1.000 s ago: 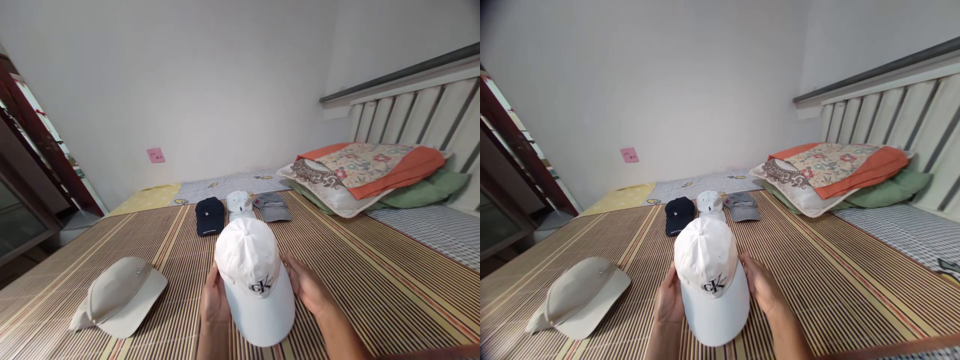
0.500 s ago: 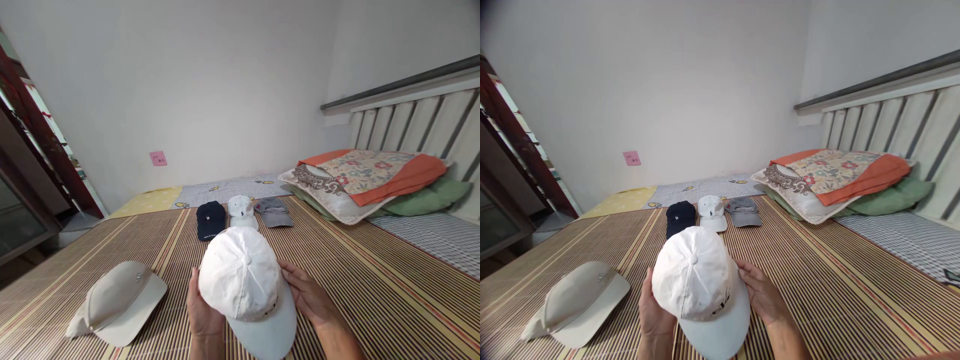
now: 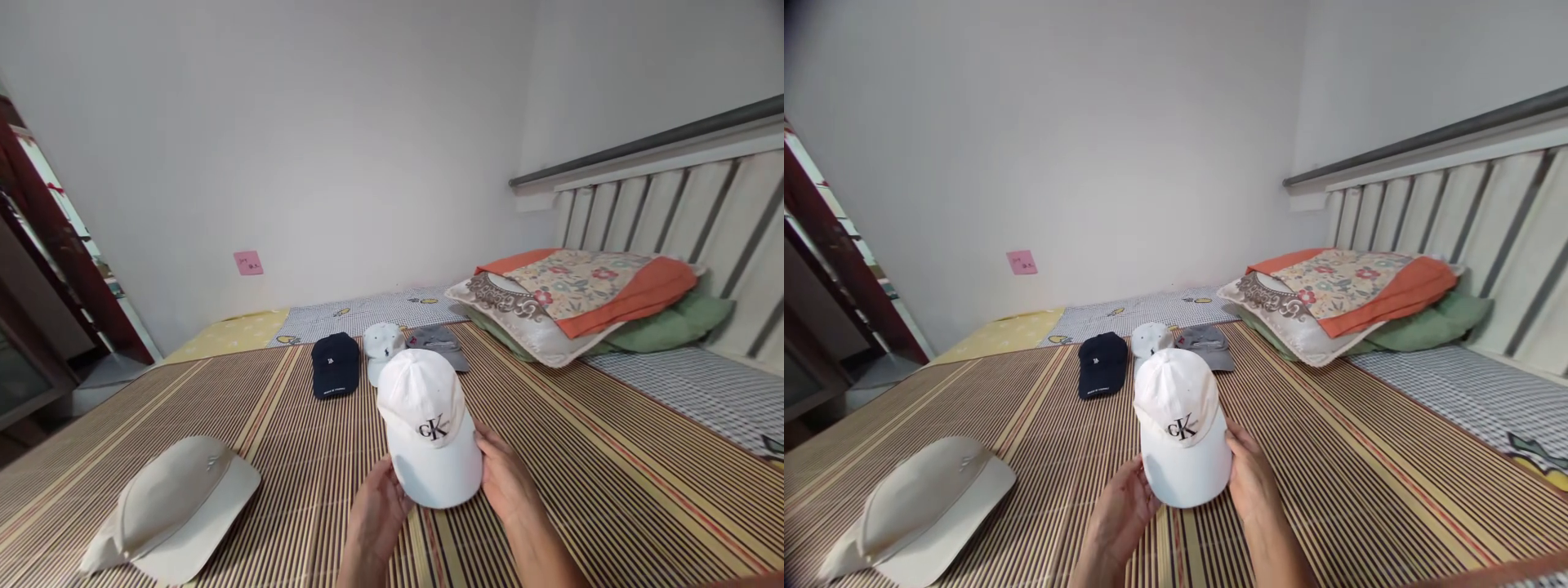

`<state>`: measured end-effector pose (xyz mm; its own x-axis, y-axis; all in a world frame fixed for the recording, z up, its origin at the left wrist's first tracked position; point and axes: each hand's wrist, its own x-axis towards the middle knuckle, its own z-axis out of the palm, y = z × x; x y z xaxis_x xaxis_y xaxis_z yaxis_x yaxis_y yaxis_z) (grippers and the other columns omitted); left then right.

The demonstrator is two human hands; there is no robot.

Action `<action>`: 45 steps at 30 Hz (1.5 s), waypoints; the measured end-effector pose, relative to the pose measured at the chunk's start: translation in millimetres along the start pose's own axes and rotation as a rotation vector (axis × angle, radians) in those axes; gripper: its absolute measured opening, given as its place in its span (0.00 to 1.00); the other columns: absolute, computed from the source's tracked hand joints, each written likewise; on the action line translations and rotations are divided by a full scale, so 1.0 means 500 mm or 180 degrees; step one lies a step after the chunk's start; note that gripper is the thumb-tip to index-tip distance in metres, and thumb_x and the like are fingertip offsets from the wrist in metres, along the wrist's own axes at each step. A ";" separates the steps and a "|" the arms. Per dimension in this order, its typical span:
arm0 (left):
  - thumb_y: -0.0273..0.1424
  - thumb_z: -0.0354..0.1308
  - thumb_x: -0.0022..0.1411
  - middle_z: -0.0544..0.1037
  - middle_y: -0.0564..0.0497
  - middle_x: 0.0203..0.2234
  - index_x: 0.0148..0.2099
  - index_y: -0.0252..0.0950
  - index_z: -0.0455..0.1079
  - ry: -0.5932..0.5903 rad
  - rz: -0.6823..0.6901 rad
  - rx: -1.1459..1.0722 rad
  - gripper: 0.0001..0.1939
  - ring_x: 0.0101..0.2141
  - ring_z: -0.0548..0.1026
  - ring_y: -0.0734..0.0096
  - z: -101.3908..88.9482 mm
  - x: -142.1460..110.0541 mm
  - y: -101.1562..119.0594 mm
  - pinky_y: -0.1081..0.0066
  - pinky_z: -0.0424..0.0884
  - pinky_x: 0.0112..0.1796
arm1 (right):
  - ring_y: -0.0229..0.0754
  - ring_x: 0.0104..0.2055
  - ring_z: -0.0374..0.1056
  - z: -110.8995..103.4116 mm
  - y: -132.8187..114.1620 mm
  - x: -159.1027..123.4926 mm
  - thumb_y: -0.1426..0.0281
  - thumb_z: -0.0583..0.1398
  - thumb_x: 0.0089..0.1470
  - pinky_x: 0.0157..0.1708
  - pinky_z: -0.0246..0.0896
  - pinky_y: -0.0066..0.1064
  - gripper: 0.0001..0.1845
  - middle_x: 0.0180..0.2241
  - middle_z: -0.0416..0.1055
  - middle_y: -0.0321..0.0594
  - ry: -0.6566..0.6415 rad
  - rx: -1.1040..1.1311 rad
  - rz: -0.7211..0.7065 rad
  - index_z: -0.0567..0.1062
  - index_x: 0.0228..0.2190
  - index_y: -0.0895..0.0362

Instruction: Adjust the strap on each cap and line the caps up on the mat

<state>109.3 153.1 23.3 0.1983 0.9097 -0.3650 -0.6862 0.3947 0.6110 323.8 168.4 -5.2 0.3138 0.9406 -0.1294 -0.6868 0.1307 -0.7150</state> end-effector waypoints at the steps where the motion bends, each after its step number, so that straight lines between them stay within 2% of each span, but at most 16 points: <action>1: 0.26 0.62 0.68 0.84 0.47 0.32 0.36 0.33 0.76 0.0029 -0.0041 0.0142 0.06 0.30 0.81 0.68 0.003 -0.001 -0.007 0.70 0.76 0.34 | 0.58 0.49 0.80 -0.005 0.000 0.004 0.66 0.79 0.35 0.52 0.74 0.46 0.23 0.38 0.87 0.43 0.0034 0.0007 -0.0019 0.84 0.37 0.54; 3: 0.26 0.68 0.64 0.84 0.48 0.33 0.38 0.33 0.76 -0.0034 -0.0071 0.0379 0.03 0.31 0.81 0.68 0.000 0.004 -0.021 0.70 0.75 0.34 | 0.57 0.49 0.80 -0.011 0.001 0.009 0.66 0.78 0.36 0.52 0.75 0.45 0.23 0.39 0.87 0.43 0.0089 0.0018 -0.0043 0.84 0.39 0.53; 6: 0.27 0.73 0.58 0.84 0.50 0.33 0.42 0.34 0.79 -0.0269 -0.0016 0.0503 0.09 0.29 0.79 0.72 -0.014 0.016 -0.036 0.72 0.72 0.31 | 0.55 0.50 0.80 -0.016 0.005 0.016 0.66 0.78 0.37 0.52 0.74 0.43 0.24 0.41 0.87 0.42 0.0148 0.0045 -0.0084 0.84 0.40 0.53; 10: 0.30 0.73 0.59 0.85 0.47 0.38 0.49 0.35 0.81 -0.0522 0.0163 0.0507 0.15 0.32 0.79 0.72 -0.016 0.013 -0.035 0.74 0.71 0.32 | 0.56 0.52 0.79 -0.018 0.008 0.020 0.65 0.77 0.38 0.54 0.73 0.44 0.24 0.42 0.86 0.43 0.0135 0.0073 -0.0086 0.84 0.40 0.53; 15: 0.32 0.71 0.63 0.85 0.46 0.47 0.49 0.38 0.82 -0.0763 0.0474 0.0217 0.12 0.46 0.80 0.64 0.005 -0.008 -0.008 0.70 0.74 0.47 | 0.56 0.50 0.79 -0.013 0.007 0.017 0.64 0.78 0.37 0.53 0.74 0.45 0.23 0.40 0.87 0.40 0.0115 0.0068 0.0073 0.85 0.39 0.51; 19: 0.44 0.65 0.68 0.84 0.43 0.50 0.52 0.35 0.82 -0.1118 0.0732 -0.0218 0.19 0.51 0.80 0.58 0.007 -0.011 0.023 0.65 0.73 0.55 | 0.58 0.48 0.80 -0.002 0.007 0.006 0.64 0.80 0.35 0.54 0.74 0.47 0.23 0.38 0.87 0.42 -0.0034 0.0007 0.0247 0.86 0.36 0.52; 21: 0.46 0.60 0.71 0.86 0.43 0.46 0.48 0.35 0.83 -0.1029 0.0754 -0.0361 0.20 0.48 0.82 0.59 0.000 -0.007 0.036 0.64 0.75 0.53 | 0.59 0.48 0.80 0.006 0.008 -0.001 0.64 0.80 0.35 0.53 0.74 0.49 0.23 0.38 0.87 0.43 -0.0137 -0.0036 0.0332 0.86 0.36 0.53; 24: 0.40 0.57 0.74 0.88 0.47 0.39 0.40 0.38 0.83 -0.0656 0.0682 -0.0693 0.17 0.42 0.84 0.63 -0.013 -0.001 0.048 0.68 0.78 0.49 | 0.60 0.49 0.80 0.020 0.010 -0.012 0.63 0.80 0.36 0.54 0.73 0.50 0.23 0.39 0.87 0.45 -0.0335 -0.0121 0.0379 0.86 0.37 0.54; 25: 0.37 0.56 0.75 0.88 0.48 0.40 0.41 0.39 0.83 -0.0539 0.0610 -0.0800 0.16 0.43 0.85 0.63 -0.017 0.002 0.050 0.68 0.78 0.50 | 0.61 0.49 0.80 0.024 0.011 -0.015 0.63 0.80 0.36 0.54 0.73 0.51 0.23 0.38 0.87 0.46 -0.0395 -0.0149 0.0381 0.86 0.37 0.54; 27: 0.34 0.57 0.74 0.88 0.48 0.46 0.49 0.41 0.83 -0.0378 0.0457 -0.0912 0.13 0.48 0.84 0.61 -0.025 0.008 0.051 0.67 0.77 0.54 | 0.61 0.49 0.80 0.032 0.013 -0.021 0.63 0.81 0.35 0.54 0.73 0.51 0.24 0.38 0.87 0.47 -0.0470 -0.0200 0.0398 0.86 0.37 0.55; 29: 0.34 0.59 0.73 0.86 0.46 0.51 0.60 0.42 0.79 -0.0324 0.0361 -0.0912 0.16 0.53 0.82 0.56 -0.034 0.015 0.046 0.62 0.75 0.59 | 0.61 0.47 0.80 0.037 0.013 -0.025 0.61 0.82 0.33 0.53 0.72 0.50 0.26 0.37 0.87 0.47 -0.0479 -0.0238 0.0426 0.87 0.36 0.55; 31: 0.33 0.59 0.73 0.85 0.44 0.53 0.66 0.41 0.74 -0.0377 0.0330 -0.0889 0.21 0.56 0.80 0.53 -0.045 0.025 0.040 0.58 0.72 0.62 | 0.59 0.45 0.80 0.040 0.014 -0.027 0.60 0.83 0.30 0.52 0.72 0.48 0.27 0.37 0.87 0.46 -0.0453 -0.0275 0.0449 0.87 0.35 0.54; 33: 0.33 0.57 0.74 0.85 0.44 0.52 0.68 0.42 0.72 -0.0521 0.0344 -0.0909 0.23 0.57 0.80 0.53 -0.058 0.033 0.034 0.56 0.69 0.65 | 0.57 0.43 0.80 0.042 0.014 -0.029 0.59 0.83 0.27 0.51 0.72 0.46 0.28 0.37 0.87 0.45 -0.0430 -0.0307 0.0461 0.88 0.34 0.54; 37: 0.32 0.55 0.75 0.86 0.50 0.51 0.64 0.48 0.76 -0.0887 0.0353 -0.0933 0.19 0.55 0.81 0.59 -0.078 0.040 0.028 0.61 0.64 0.67 | 0.55 0.40 0.80 0.042 0.016 -0.029 0.57 0.84 0.24 0.48 0.73 0.45 0.29 0.34 0.87 0.43 -0.0375 -0.0318 0.0438 0.88 0.33 0.53; 40: 0.32 0.54 0.75 0.85 0.53 0.53 0.63 0.50 0.77 -0.1102 0.0396 -0.0861 0.19 0.58 0.79 0.63 -0.082 0.039 0.026 0.64 0.59 0.69 | 0.55 0.39 0.80 0.039 0.019 -0.026 0.57 0.83 0.25 0.48 0.73 0.46 0.29 0.34 0.87 0.43 -0.0376 -0.0299 0.0409 0.88 0.33 0.53; 45: 0.35 0.53 0.75 0.81 0.52 0.59 0.67 0.50 0.72 -0.1193 0.0544 -0.0865 0.21 0.65 0.72 0.60 -0.070 0.035 0.018 0.60 0.55 0.70 | 0.58 0.44 0.81 0.033 0.020 -0.021 0.60 0.82 0.31 0.51 0.72 0.48 0.25 0.38 0.87 0.46 -0.0409 -0.0280 0.0417 0.87 0.35 0.54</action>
<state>82.2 168.1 -2.2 0.2708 0.9621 0.0328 -0.8787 0.2331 0.4166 302.7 165.1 0.5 0.1354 0.9807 -0.1407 -0.6545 -0.0181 -0.7558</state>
